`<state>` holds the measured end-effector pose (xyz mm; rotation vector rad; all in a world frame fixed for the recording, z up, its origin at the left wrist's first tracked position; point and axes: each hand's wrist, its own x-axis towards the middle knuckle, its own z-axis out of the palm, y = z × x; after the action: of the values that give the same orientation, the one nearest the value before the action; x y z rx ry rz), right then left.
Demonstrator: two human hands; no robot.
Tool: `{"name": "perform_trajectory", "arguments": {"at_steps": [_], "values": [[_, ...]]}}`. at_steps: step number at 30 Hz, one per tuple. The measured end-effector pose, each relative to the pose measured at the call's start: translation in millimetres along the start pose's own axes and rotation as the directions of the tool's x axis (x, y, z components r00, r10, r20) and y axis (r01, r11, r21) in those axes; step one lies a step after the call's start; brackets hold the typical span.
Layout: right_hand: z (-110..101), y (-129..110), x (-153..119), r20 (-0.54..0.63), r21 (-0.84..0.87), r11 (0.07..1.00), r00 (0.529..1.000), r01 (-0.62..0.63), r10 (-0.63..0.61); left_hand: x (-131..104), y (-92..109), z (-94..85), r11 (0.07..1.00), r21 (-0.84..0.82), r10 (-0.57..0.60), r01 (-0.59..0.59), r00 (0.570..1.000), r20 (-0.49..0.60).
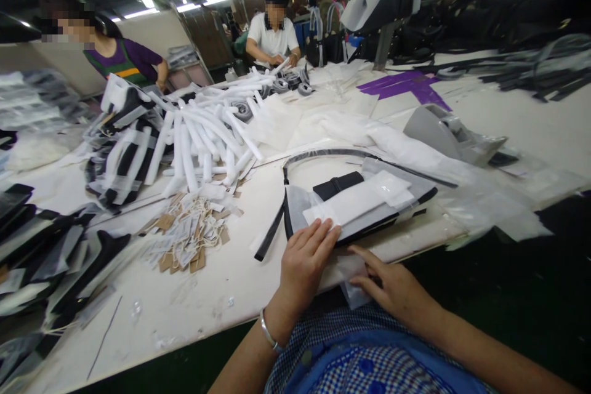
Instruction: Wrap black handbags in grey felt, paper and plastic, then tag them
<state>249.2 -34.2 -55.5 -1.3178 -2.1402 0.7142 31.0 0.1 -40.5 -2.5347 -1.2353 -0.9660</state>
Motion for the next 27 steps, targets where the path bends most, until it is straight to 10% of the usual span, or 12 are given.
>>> {"name": "perform_trajectory", "arguments": {"at_steps": [10,27], "values": [[9,-19,2,-0.133,-0.591,0.803,0.973,0.075,-0.188,-1,0,0.5,1.000,-0.024,-0.017,0.017,1.000,-0.001],[4,-13,7,-0.158,-0.249,0.951,0.961,0.183,-0.227,2,0,-1.4,1.000,-0.022,-0.018,0.018,1.000,0.013]]}}
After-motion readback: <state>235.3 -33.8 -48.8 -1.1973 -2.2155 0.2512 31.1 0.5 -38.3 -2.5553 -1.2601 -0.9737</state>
